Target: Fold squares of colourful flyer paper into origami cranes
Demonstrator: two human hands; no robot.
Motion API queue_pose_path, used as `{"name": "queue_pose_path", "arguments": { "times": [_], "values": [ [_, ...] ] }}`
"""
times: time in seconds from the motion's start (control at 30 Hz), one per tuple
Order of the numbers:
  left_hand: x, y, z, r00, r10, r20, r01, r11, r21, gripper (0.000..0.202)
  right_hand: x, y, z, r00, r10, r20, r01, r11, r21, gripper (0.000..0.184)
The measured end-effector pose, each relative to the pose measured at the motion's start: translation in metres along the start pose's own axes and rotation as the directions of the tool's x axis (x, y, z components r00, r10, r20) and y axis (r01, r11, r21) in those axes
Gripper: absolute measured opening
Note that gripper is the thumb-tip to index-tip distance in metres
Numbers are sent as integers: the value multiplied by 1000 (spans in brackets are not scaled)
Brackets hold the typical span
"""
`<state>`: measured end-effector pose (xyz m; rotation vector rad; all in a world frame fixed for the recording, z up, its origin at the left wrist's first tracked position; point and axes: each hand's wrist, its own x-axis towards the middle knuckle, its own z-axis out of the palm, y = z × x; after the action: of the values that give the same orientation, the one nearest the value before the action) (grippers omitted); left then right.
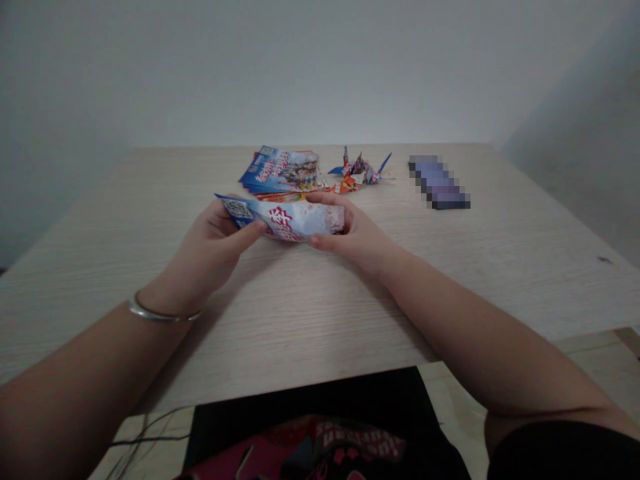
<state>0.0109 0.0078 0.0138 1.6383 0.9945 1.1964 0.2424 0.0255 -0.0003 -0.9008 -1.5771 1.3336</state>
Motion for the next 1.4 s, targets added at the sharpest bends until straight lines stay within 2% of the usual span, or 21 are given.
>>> {"name": "queue_pose_path", "arguments": {
  "times": [0.17,0.47,0.7,0.83,1.03,1.23,1.3,1.4],
  "values": [
    [-4,1,-3,998,-51,30,48,994,101,31,-1,1,0,1000,-7,16,7,1000,30,63],
    [0,-1,-7,979,-162,128,155,986,59,39,0,0,-7,999,-39,19,40,999,-33,41],
    [1,4,-5,990,-86,113,80,995,54,24,-5,-10,-6,992,-90,87,96,993,-67,24],
    [0,7,-3,991,-87,103,88,996,-2,22,-4,-10,-5,989,-122,81,127,990,-61,26],
    [-1,6,-2,983,-135,126,137,990,-12,27,-1,-4,-7,995,-90,41,91,995,-45,37],
    [1,4,-4,997,-44,56,42,998,41,27,-5,-9,-6,974,-145,176,164,982,-98,31],
    [2,4,-5,995,-30,98,22,997,80,25,-6,-8,-6,967,-151,207,177,978,-112,29],
    [2,7,-7,970,-33,242,3,992,123,17,-5,-5,-11,955,-198,222,238,957,-168,22]
  ]
}}
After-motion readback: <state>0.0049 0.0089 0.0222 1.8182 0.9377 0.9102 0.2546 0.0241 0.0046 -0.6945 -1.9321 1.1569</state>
